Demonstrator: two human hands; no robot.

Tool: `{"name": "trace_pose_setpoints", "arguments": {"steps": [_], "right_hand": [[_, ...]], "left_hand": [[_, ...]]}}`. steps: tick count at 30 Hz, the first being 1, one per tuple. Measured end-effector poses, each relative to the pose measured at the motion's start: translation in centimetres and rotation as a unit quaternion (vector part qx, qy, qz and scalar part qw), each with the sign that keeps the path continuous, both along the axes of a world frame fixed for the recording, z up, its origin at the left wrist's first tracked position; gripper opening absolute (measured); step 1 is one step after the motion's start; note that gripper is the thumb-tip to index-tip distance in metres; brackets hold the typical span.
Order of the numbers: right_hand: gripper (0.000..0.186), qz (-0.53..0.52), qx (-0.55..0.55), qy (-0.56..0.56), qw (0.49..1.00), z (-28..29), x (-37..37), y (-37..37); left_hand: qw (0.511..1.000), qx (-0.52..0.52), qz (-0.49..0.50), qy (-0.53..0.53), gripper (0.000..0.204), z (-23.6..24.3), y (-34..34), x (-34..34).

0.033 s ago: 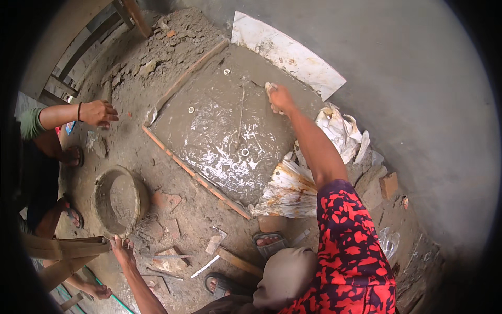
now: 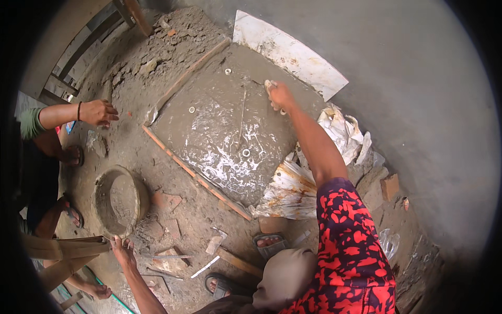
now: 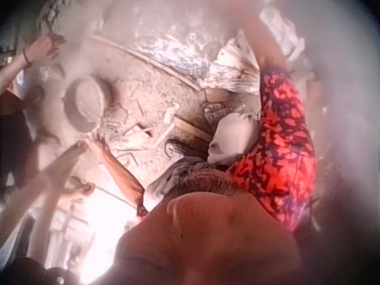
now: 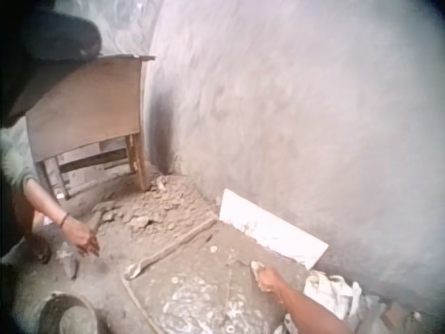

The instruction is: The person applies wet cement into a square wooden frame using a trowel and then smooths the surface.

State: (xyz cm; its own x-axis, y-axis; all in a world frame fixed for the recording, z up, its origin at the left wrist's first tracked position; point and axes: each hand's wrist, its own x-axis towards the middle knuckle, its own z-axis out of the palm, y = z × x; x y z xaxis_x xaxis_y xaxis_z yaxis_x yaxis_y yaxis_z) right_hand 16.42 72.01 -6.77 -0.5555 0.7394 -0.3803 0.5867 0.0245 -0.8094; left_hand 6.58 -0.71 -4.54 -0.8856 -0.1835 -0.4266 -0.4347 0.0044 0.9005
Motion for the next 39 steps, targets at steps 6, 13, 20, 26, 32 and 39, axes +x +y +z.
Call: {"name": "trace_pose_setpoints", "arguments": {"steps": [6, 13, 20, 26, 32, 39], "right_hand": [[0.046, 0.092, 0.034, -0.025, 0.995, 1.1, -5.6, 3.8], [0.039, 0.142, 0.014, -0.058, 0.988, 2.8, -10.1, 6.5], [0.032, 0.260, 0.145, -0.115, 0.948, 5.3, -11.1, 8.6], [0.034, 0.202, 0.071, -0.122, 0.969, 4.8, -11.8, 8.2], [0.043, 0.290, 0.172, -0.147, 0.930, 5.6, -11.2, 9.4], [0.040, 0.311, 0.220, -0.173, 0.908, 9.8, -11.6, 6.9]], "left_hand": [[1.000, -0.003, -0.003, 0.000, 0.059, 0.6, 0.8, 0.3], [1.000, -0.018, 0.012, -0.011, 0.068, 1.1, 1.4, 0.3], [1.000, -0.007, -0.006, -0.001, 0.073, 0.7, 0.6, 0.3], [1.000, -0.002, 0.004, -0.002, 0.073, 0.3, 0.6, 0.3], [1.000, -0.005, 0.000, -0.001, 0.067, 0.4, 0.8, 0.3], [1.000, -0.009, -0.003, 0.002, 0.066, 0.8, 0.8, 0.4]]}}
